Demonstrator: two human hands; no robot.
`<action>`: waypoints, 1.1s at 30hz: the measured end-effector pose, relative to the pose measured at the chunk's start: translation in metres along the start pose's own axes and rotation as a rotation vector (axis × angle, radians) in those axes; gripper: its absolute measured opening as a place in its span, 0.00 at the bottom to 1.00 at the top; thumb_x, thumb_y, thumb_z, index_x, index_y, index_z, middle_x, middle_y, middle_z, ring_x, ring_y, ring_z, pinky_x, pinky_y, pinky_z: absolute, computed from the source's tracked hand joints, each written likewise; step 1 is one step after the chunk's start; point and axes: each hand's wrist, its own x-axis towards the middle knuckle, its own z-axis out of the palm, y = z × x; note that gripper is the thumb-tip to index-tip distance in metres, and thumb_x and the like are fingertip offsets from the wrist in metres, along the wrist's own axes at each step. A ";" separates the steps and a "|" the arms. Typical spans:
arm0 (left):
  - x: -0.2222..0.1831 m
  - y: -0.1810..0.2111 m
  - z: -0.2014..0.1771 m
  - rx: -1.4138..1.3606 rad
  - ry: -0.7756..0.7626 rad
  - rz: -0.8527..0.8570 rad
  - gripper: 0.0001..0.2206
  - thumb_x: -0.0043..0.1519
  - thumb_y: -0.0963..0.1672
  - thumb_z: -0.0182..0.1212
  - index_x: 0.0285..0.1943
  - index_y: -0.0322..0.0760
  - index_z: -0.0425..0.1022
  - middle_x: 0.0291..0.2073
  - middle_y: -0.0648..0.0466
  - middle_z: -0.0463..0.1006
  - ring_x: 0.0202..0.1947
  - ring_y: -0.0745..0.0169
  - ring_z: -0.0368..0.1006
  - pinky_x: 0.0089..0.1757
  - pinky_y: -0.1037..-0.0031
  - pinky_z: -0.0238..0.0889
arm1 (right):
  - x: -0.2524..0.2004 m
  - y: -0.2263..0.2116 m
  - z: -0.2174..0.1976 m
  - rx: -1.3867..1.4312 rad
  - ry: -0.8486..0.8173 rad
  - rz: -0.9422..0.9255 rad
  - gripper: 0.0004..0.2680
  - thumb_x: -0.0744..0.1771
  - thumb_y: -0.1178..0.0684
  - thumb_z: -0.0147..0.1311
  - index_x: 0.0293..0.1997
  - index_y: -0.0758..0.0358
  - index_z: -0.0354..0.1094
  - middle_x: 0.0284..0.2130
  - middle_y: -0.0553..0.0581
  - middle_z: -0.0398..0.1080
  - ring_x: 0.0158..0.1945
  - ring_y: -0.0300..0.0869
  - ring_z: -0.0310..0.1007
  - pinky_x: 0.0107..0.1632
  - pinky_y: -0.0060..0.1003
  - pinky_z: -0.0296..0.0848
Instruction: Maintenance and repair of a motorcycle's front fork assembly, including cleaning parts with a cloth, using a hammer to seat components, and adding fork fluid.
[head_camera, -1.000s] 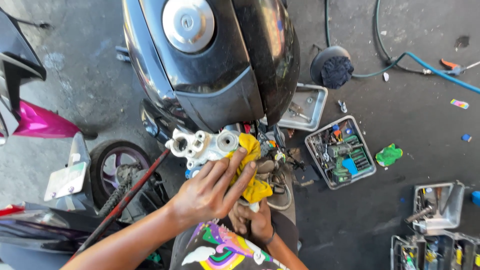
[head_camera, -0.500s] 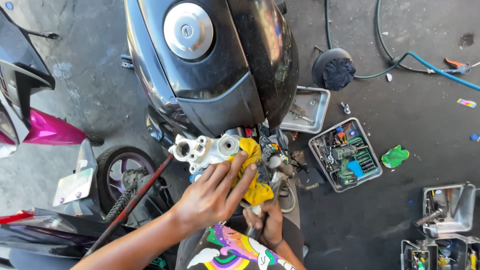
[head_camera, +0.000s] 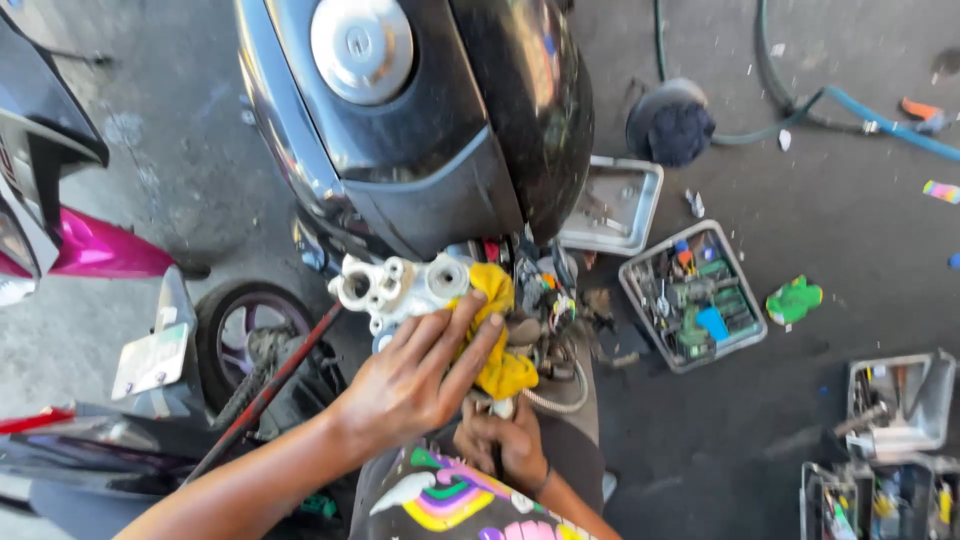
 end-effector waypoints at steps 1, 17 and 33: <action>-0.003 0.004 0.000 -0.025 -0.002 -0.003 0.18 0.78 0.37 0.49 0.77 0.20 0.64 0.67 0.23 0.74 0.59 0.31 0.77 0.49 0.49 0.73 | -0.006 -0.003 0.001 -0.142 -0.028 -0.022 0.09 0.67 0.63 0.57 0.33 0.66 0.55 0.15 0.56 0.49 0.12 0.40 0.45 0.18 0.37 0.46; 0.004 -0.006 -0.003 -0.009 0.018 -0.010 0.17 0.79 0.38 0.45 0.76 0.22 0.66 0.67 0.25 0.74 0.57 0.33 0.77 0.49 0.50 0.72 | 0.027 0.033 -0.106 -0.928 0.363 -0.195 0.15 0.66 0.63 0.62 0.60 0.69 0.79 0.54 0.60 0.85 0.59 0.41 0.80 0.53 0.38 0.79; 0.004 -0.008 -0.005 -0.041 -0.005 -0.019 0.21 0.78 0.37 0.56 0.79 0.21 0.62 0.69 0.25 0.74 0.61 0.33 0.77 0.51 0.49 0.75 | 0.019 0.012 -0.046 -0.189 0.146 -0.220 0.06 0.57 0.66 0.52 0.21 0.75 0.55 0.09 0.57 0.46 0.07 0.44 0.49 0.11 0.45 0.51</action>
